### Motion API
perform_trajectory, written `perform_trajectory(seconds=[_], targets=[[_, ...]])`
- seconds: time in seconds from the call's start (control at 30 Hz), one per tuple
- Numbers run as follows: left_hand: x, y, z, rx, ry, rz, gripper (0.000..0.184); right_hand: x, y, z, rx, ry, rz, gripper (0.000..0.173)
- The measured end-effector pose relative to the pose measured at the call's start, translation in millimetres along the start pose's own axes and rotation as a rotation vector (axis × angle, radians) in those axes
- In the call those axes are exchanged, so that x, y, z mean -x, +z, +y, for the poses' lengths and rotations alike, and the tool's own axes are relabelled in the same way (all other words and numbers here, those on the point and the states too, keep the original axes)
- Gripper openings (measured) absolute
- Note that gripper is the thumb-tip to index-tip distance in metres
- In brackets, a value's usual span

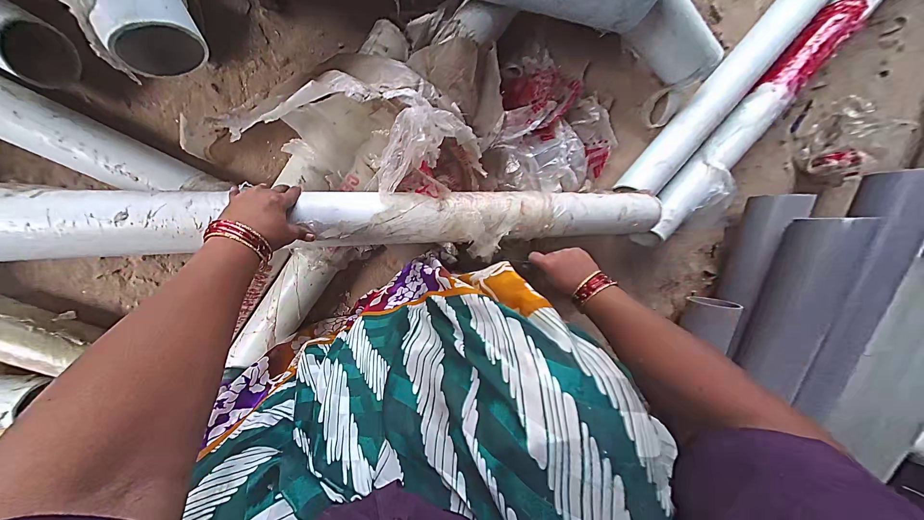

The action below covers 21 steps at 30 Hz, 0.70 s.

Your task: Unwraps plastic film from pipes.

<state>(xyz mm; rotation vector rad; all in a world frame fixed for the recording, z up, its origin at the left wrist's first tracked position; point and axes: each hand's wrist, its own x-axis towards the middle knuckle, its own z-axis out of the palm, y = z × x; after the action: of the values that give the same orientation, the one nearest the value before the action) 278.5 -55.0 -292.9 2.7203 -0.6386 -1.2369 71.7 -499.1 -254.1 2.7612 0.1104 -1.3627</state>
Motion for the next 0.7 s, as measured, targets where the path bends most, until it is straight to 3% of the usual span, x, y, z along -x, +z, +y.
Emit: perform_trajectory(seconds=[0.1, 0.2, 0.23, 0.3, 0.37, 0.4, 0.47, 0.53, 0.6, 0.7], targets=[[4.0, 5.1, 3.0, 0.007, -0.014, 0.021, 0.08, 27.9, 46.4, -7.5, -0.166, 0.271, -0.059, 0.036], [20.4, 9.8, 13.3, 0.041, -0.088, 0.058, 0.084, 14.4, 30.5, -39.8, -0.368, 0.483, -0.2, 0.059], [25.9, 15.2, 15.6, 0.047, -0.099, 0.08, 0.085, 9.7, 19.2, -50.6, -0.392, 0.487, -0.162, 0.053], [33.5, 29.0, 21.5, 0.037, -0.1, 0.123, 0.087, 5.7, -6.4, -69.5, -0.322, 0.332, 0.198, 0.03], [38.3, 38.2, 27.9, 0.006, -0.116, 0.129, 0.089, -13.5, -34.7, -86.3, -0.171, -0.065, 0.714, 0.022], [40.0, 40.5, 30.9, -0.01, -0.132, 0.116, 0.09, -28.2, -54.0, -98.7, -0.135, -0.295, 0.819, 0.024], [38.8, 42.0, 36.6, -0.029, -0.16, 0.083, 0.095, -56.5, -89.2, -128.1, 0.027, -0.636, 0.678, 0.042], [34.1, 41.2, 42.0, -0.013, -0.164, 0.055, 0.102, -82.0, -110.2, -161.0, 0.311, -0.67, 0.38, 0.062], [30.6, 38.2, 52.2, 0.025, -0.115, 0.013, 0.108, -101.8, -118.7, -192.3, 0.549, -0.559, 0.217, 0.051], [20.4, 47.4, 66.0, 0.044, 0.042, -0.008, 0.112, -109.6, -134.8, -222.6, 0.602, -0.453, -0.035, 0.02]])
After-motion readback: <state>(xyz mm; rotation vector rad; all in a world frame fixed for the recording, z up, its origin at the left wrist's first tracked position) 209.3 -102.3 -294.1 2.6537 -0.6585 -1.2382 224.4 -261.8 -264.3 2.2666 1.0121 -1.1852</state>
